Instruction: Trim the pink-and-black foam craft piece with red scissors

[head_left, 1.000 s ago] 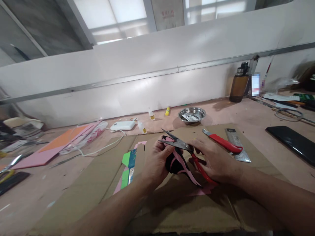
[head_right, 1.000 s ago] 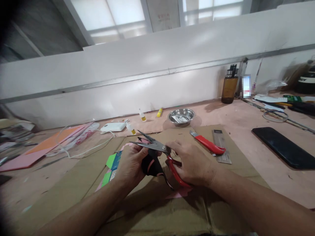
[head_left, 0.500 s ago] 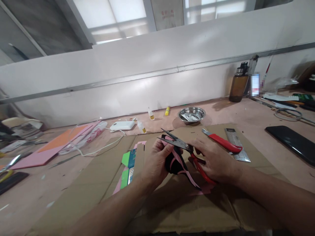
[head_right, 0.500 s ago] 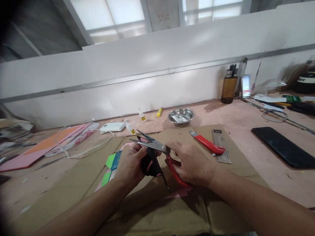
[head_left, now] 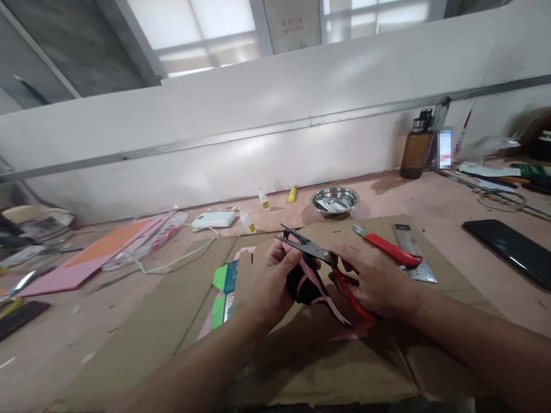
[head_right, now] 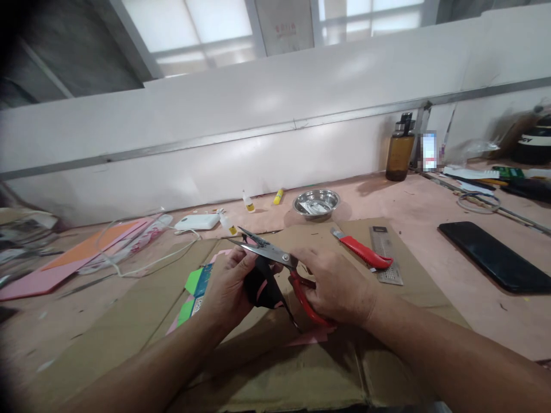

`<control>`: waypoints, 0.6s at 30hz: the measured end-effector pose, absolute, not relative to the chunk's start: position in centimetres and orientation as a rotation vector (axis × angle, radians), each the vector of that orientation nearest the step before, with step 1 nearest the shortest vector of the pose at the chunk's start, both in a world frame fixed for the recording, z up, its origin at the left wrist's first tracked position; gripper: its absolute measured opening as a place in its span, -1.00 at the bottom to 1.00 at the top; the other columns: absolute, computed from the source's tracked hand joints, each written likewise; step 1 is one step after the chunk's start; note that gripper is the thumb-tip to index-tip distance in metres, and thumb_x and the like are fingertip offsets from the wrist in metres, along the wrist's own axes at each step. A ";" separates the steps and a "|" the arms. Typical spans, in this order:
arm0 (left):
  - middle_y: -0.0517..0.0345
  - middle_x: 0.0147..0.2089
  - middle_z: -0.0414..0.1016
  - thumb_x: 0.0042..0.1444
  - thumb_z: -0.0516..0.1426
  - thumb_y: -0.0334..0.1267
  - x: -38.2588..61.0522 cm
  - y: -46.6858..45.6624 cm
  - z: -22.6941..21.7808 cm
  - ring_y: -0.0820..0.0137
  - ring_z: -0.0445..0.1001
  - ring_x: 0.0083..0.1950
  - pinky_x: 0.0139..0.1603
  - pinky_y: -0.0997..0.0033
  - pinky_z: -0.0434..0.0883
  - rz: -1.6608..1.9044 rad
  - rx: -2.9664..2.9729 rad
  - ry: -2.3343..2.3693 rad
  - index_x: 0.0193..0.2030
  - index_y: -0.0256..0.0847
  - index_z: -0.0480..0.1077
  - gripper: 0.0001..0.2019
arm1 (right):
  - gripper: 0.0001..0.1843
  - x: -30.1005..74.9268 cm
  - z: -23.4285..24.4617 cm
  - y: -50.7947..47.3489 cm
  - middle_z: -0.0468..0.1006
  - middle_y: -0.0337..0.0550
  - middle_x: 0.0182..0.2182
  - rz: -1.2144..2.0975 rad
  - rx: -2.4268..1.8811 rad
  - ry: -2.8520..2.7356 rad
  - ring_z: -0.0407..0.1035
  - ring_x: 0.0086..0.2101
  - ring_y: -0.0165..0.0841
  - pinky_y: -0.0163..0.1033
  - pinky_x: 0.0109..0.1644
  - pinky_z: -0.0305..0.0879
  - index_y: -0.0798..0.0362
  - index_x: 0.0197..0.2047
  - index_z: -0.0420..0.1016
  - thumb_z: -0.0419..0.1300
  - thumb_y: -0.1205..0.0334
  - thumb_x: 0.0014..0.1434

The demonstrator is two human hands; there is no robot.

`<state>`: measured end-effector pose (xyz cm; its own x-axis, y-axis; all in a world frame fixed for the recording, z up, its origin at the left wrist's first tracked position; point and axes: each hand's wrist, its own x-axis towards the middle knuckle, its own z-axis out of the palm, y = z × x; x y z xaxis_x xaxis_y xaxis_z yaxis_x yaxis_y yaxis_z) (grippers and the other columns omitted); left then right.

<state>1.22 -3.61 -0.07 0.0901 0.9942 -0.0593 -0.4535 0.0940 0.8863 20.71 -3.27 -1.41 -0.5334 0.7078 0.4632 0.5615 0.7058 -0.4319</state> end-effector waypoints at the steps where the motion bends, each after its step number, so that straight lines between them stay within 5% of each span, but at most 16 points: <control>1: 0.10 -0.47 0.57 -0.10 0.39 -0.14 1.2 -3.7 0.0 0.36 0.53 -0.47 -0.60 0.53 0.40 1.282 0.852 0.845 -0.36 -0.22 0.42 -0.71 | -0.64 20.7 -1.5 -3.2 0.57 -0.08 -0.19 0.296 -0.961 -2.281 0.45 -0.24 -0.15 -0.08 -0.17 0.39 -0.03 0.07 0.41 0.13 0.32 0.18; 11: 0.19 -0.38 0.55 -0.04 0.37 -0.24 1.3 -3.2 -0.5 0.43 0.50 -0.44 -0.42 0.47 0.47 1.356 0.814 0.786 -0.29 -0.20 0.46 -0.78 | -0.59 20.7 -1.5 -2.9 0.59 -0.08 -0.08 0.417 -0.933 -2.228 0.47 -0.18 -0.21 -0.15 -0.13 0.38 -0.02 0.11 0.42 0.16 0.33 0.17; 18: 0.27 -0.43 0.49 -0.04 0.38 -0.24 0.4 -2.6 -1.0 0.50 0.44 -0.43 -0.37 0.52 0.42 1.379 0.896 0.862 -0.38 -0.19 0.46 -0.81 | -0.52 20.9 -1.0 -3.1 0.61 -0.11 -0.21 0.614 -0.982 -2.190 0.44 -0.14 -0.17 -0.13 -0.08 0.35 0.01 0.09 0.45 0.16 0.38 0.06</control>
<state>0.39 -2.64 -1.02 0.0162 0.9998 0.0143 -0.4250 -0.0061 0.9052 20.93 -3.09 -0.99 -0.5062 0.7793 0.3694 0.4735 0.6092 -0.6362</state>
